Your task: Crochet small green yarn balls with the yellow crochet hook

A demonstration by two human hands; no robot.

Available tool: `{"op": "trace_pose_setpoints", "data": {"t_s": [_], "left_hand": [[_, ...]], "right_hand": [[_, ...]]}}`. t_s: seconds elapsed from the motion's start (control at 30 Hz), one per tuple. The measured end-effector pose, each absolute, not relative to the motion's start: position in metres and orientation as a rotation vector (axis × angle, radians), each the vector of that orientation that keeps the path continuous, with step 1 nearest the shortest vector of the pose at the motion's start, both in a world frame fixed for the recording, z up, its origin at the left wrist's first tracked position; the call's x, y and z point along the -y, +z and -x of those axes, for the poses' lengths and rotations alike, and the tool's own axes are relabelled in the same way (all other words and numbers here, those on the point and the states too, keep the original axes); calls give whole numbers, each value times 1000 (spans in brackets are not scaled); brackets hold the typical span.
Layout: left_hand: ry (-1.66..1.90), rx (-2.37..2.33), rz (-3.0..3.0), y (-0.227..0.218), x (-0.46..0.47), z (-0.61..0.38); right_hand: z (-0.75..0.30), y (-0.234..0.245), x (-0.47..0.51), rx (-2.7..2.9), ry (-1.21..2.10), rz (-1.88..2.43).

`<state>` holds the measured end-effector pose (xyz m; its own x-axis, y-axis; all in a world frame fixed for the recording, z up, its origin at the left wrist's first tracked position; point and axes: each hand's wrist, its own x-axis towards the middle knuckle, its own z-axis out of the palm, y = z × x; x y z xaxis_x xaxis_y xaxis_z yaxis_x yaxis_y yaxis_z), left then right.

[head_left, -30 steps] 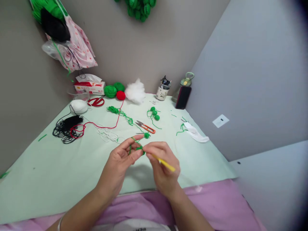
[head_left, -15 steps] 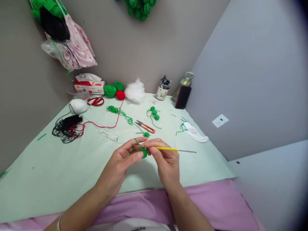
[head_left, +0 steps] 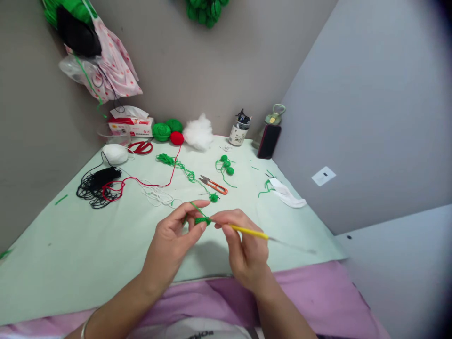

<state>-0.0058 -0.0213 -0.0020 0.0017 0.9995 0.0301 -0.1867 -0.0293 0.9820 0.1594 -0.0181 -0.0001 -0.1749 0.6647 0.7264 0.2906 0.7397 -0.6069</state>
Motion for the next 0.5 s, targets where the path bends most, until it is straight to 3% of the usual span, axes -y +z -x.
{"op": "trace_pose_setpoints", "data": {"t_s": [0.17,0.23,0.37,0.5], "left_hand": [[1363,-1062,-1073,0,23,1],[1271,-945,-918,2,20,1],[1058,-738,-632,6,13,7],[1106,-714,-613,10,14,9]], "right_hand": [[-155,-8,15,1923,-87,720],[-154,-11,14,1921,-135,740],[-157,-8,14,1681,314,757],[-157,-5,10,1371,759,718]]}}
